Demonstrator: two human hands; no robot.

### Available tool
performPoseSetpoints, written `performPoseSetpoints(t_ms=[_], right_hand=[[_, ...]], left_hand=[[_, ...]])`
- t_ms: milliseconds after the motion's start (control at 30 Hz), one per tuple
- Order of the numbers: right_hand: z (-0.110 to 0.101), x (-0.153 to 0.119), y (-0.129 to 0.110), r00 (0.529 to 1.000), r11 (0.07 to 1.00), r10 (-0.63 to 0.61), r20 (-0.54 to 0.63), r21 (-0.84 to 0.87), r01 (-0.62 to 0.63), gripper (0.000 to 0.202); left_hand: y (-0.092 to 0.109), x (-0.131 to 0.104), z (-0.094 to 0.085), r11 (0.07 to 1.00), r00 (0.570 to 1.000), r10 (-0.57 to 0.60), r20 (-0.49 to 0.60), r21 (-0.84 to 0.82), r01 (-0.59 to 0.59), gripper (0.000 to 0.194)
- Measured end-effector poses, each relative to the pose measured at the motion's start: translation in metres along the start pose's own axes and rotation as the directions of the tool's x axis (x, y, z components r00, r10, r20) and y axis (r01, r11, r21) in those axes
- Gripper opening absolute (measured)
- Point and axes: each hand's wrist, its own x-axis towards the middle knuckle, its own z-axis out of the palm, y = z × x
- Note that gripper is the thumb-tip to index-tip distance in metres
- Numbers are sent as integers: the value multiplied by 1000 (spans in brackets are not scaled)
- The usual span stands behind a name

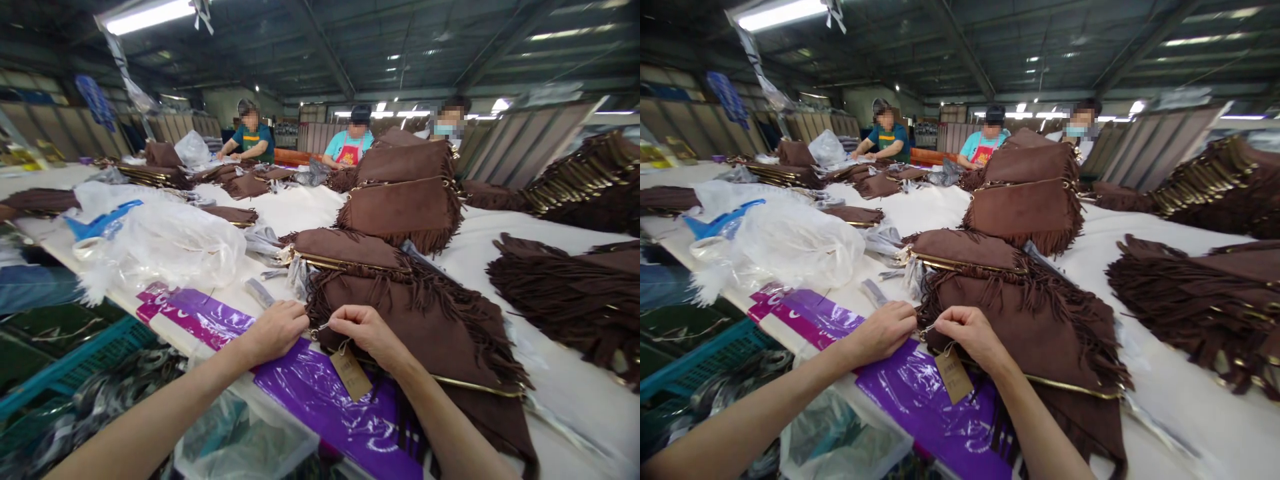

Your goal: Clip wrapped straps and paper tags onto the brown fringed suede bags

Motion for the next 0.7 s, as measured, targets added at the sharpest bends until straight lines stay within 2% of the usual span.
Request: performPoseSetpoints(t_ms=[100, 200, 500, 700], right_hand=[[1, 2, 5, 999, 997, -39, 12, -62, 40, 24], [1, 2, 9, 998, 993, -57, 16, -103, 59, 24], [0, 3, 9, 997, 989, -71, -36, -132, 66, 27], [1, 1, 10, 994, 991, -78, -80, -113, 68, 27]], left_hand=[[5, 0, -2, 996, 1000, -5, -9, 89, 5, 12], [8, 1, -5, 996, 999, -4, -33, 92, 7, 16], [4, 8, -15, 990, 999, -42, -11, -135, 40, 19], [6, 10, -17, 976, 997, -78, -14, -203, 74, 19]])
